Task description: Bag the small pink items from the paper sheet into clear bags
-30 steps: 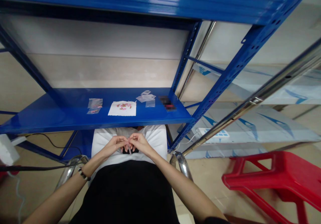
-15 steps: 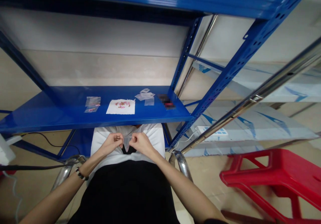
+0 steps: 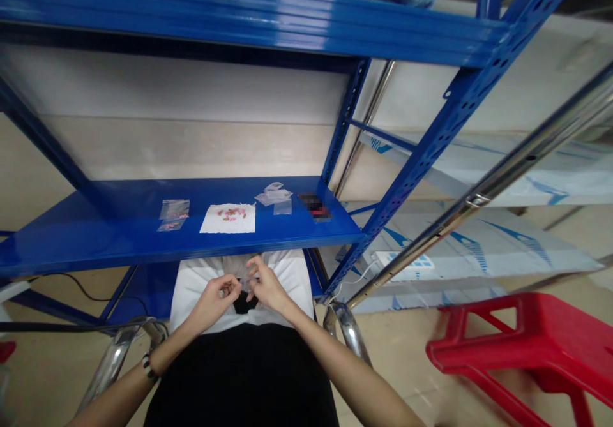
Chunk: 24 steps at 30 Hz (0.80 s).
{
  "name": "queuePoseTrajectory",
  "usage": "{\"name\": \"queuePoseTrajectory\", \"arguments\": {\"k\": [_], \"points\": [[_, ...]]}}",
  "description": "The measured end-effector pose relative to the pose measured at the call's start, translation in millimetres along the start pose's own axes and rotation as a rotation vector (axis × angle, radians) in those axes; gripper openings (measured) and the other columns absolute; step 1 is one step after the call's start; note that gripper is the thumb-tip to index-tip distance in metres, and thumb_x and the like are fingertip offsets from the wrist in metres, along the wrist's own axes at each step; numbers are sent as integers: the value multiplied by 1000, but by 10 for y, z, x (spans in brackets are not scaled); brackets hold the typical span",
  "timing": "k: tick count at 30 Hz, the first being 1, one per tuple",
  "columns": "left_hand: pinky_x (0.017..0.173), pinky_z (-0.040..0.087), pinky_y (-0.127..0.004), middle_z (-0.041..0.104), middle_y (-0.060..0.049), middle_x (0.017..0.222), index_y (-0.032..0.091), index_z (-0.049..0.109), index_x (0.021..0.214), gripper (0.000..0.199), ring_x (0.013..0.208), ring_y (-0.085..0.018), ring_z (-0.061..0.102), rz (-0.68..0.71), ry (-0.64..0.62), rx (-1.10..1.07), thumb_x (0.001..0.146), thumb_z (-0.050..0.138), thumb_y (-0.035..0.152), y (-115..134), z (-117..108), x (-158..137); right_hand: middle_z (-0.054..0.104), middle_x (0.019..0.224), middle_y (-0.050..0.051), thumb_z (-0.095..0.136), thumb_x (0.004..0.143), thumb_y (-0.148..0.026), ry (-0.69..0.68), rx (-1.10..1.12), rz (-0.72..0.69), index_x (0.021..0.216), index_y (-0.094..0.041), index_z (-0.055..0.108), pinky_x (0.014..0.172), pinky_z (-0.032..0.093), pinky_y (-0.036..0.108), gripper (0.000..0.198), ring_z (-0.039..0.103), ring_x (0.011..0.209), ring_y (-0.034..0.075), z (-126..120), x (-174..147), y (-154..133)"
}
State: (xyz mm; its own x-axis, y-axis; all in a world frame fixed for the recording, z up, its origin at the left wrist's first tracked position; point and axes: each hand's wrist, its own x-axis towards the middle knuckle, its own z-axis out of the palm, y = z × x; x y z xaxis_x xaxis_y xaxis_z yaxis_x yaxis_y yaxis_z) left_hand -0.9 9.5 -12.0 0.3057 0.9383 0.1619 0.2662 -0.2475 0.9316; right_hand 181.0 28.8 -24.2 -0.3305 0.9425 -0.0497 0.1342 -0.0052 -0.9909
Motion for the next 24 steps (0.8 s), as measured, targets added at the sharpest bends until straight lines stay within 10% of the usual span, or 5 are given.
{"name": "queuePoseTrajectory", "arguments": {"k": [6, 10, 24], "points": [[53, 44, -23, 63, -3, 76, 17, 59, 87, 32, 67, -16, 61, -139, 186, -296, 87, 57, 49, -45, -220, 58, 65, 95, 4, 60, 79, -27, 36, 255, -37, 112, -23, 43, 30, 23, 13, 37, 64, 51, 13, -174, -86, -342], [54, 51, -26, 67, -13, 102, 16, 59, 114, 51, 81, -23, 69, -324, -7, -583, 82, 64, 54, -73, -170, 120, 66, 99, 6, 70, 77, -33, 19, 341, -24, 115, -23, 45, 32, 23, 14, 47, 63, 52, 12, -202, -44, -429], [55, 45, -22, 69, -9, 74, 10, 69, 82, 36, 55, -10, 57, -296, 11, -676, 75, 77, 45, -62, -144, 156, 60, 106, 5, 79, 71, -29, -78, 297, -1, 139, -35, 34, 34, 21, 14, 81, 54, 48, 6, -329, -4, -454]]}}
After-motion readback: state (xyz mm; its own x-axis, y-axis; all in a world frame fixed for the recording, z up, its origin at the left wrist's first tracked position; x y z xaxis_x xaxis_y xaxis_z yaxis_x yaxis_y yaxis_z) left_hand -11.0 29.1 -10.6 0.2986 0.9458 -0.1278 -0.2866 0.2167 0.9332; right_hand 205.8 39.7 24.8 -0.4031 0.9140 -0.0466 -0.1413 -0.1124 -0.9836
